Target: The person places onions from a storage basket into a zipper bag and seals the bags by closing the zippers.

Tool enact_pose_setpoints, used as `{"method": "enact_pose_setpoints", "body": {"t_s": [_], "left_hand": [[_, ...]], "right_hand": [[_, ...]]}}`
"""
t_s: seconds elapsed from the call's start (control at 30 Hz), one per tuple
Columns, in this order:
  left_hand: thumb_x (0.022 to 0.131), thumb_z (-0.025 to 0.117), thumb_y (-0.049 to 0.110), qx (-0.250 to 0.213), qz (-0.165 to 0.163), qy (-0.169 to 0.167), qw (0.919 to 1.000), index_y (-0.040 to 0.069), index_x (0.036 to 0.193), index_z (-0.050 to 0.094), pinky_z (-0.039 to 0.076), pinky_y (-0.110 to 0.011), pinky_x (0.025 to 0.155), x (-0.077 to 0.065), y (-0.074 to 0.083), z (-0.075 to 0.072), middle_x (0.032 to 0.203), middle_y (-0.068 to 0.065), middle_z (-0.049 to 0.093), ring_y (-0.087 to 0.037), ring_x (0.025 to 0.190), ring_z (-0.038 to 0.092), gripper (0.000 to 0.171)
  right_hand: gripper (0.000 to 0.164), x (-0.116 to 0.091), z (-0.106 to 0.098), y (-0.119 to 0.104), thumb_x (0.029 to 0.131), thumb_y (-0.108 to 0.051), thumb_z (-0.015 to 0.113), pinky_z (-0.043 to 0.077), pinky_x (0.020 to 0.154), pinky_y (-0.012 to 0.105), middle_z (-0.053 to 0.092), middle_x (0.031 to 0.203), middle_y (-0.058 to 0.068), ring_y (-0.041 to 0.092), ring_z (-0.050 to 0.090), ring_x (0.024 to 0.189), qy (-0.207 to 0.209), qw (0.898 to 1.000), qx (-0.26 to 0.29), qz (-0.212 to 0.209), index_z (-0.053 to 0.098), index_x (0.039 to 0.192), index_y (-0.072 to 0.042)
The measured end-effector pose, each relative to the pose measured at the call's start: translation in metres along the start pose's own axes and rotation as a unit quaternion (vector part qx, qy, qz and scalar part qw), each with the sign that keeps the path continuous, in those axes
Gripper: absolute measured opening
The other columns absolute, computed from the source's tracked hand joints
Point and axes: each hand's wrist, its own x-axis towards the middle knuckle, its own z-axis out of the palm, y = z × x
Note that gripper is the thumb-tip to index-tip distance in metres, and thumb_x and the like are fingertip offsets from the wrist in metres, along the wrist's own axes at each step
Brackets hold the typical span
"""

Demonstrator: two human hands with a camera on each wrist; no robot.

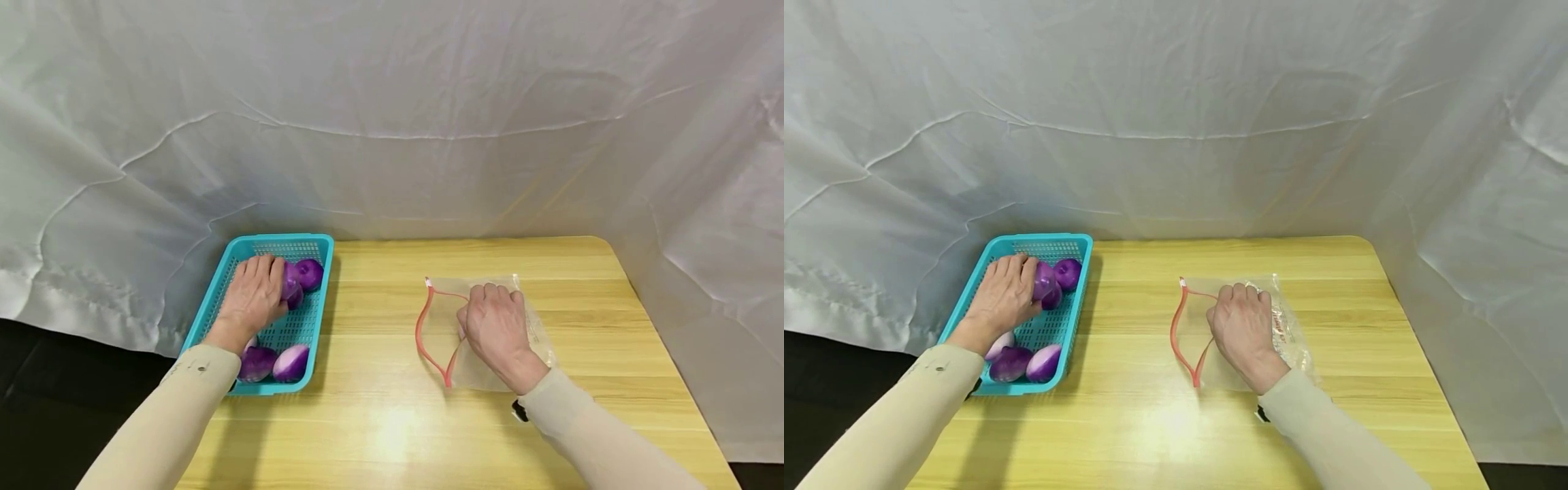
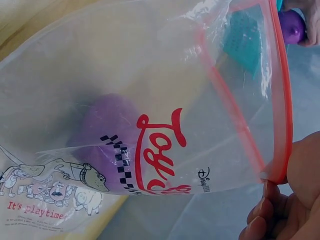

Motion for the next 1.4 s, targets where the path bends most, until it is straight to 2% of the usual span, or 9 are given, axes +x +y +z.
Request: {"method": "enact_pose_setpoints", "body": {"t_s": [0.13,0.3,0.47,0.6,0.77,0.9,1.03,1.13,1.4], "left_hand": [[0.081,0.086,0.037,0.002,0.006,0.015,0.9999,-0.008,0.142,0.041,0.043,-0.059,0.109,0.004,0.0,-0.009,0.133,-0.031,0.052,-0.048,0.123,0.051,0.089],[0.078,0.089,0.036,-0.011,0.012,0.047,0.9988,-0.007,0.14,0.043,0.044,-0.06,0.107,0.007,0.004,-0.02,0.131,-0.03,0.053,-0.049,0.122,0.052,0.088],[0.077,0.089,0.035,-0.019,0.029,0.081,0.9961,-0.008,0.14,0.045,0.045,-0.061,0.107,0.01,0.014,-0.031,0.131,-0.03,0.053,-0.049,0.122,0.053,0.088],[0.077,0.09,0.036,-0.019,0.05,0.106,0.9929,-0.007,0.139,0.046,0.046,-0.06,0.106,0.013,0.026,-0.038,0.13,-0.03,0.055,-0.048,0.12,0.054,0.088],[0.078,0.088,0.038,-0.023,0.068,0.11,0.9913,-0.006,0.142,0.045,0.045,-0.058,0.107,0.016,0.043,-0.046,0.132,-0.028,0.054,-0.046,0.121,0.053,0.088],[0.08,0.086,0.038,-0.031,0.079,0.125,0.9885,-0.005,0.141,0.046,0.046,-0.057,0.105,0.02,0.058,-0.049,0.132,-0.028,0.055,-0.045,0.12,0.054,0.085],[0.078,0.087,0.038,-0.057,0.087,0.139,0.9849,-0.004,0.139,0.047,0.045,-0.057,0.105,0.022,0.077,-0.051,0.131,-0.027,0.056,-0.045,0.12,0.055,0.084],[0.078,0.088,0.039,-0.069,0.097,0.136,0.9835,-0.002,0.139,0.047,0.046,-0.057,0.107,0.024,0.094,-0.053,0.132,-0.026,0.056,-0.043,0.122,0.054,0.084],[0.08,0.084,0.041,-0.085,0.139,0.133,0.9776,0.002,0.14,0.05,0.048,-0.051,0.106,0.029,0.141,-0.05,0.13,-0.019,0.057,-0.035,0.12,0.057,0.079]], "right_hand": [[0.028,0.001,-0.001,0.0,0.077,-0.008,0.059,0.025,0.055,0.036,0.018,0.065,-0.003,0.018,0.024,0.056,0.001,1.0,-0.002,-0.001,0.033,0.065,-0.013],[0.034,0.004,-0.001,0.001,0.067,-0.011,0.074,0.026,0.056,0.036,0.023,0.064,-0.002,0.021,0.031,0.054,-0.017,1.0,0.004,0.007,0.04,0.065,-0.012],[0.033,0.006,0.0,0.002,0.067,-0.013,0.077,0.028,0.056,0.037,0.033,0.062,0.003,0.024,0.037,0.055,-0.038,0.999,0.017,0.021,0.044,0.066,-0.011],[0.028,0.007,0.0,0.003,0.073,-0.013,0.071,0.027,0.057,0.037,0.034,0.062,0.003,0.024,0.036,0.055,-0.04,0.999,0.024,0.022,0.044,0.066,-0.011],[0.024,0.011,-0.002,0.003,0.085,-0.009,0.055,0.024,0.056,0.036,0.029,0.062,0.002,0.024,0.036,0.054,-0.018,1.0,0.019,0.011,0.041,0.065,-0.01],[0.024,0.013,-0.005,0.003,0.088,-0.01,0.045,0.022,0.056,0.035,0.024,0.064,0.001,0.025,0.036,0.053,0.001,1.0,0.015,0.007,0.039,0.065,-0.009],[0.024,0.012,-0.004,0.005,0.09,-0.011,0.043,0.023,0.056,0.036,0.028,0.063,0.002,0.026,0.037,0.054,-0.011,1.0,0.013,0.012,0.039,0.066,-0.008],[0.025,0.012,-0.003,0.007,0.09,-0.012,0.043,0.026,0.056,0.038,0.031,0.062,0.004,0.027,0.037,0.054,-0.018,1.0,0.013,0.017,0.039,0.066,-0.008],[0.024,0.015,-0.006,0.007,0.09,-0.01,0.042,0.027,0.055,0.038,0.028,0.063,0.003,0.027,0.036,0.055,-0.007,1.0,0.01,0.014,0.038,0.066,-0.009]]}}
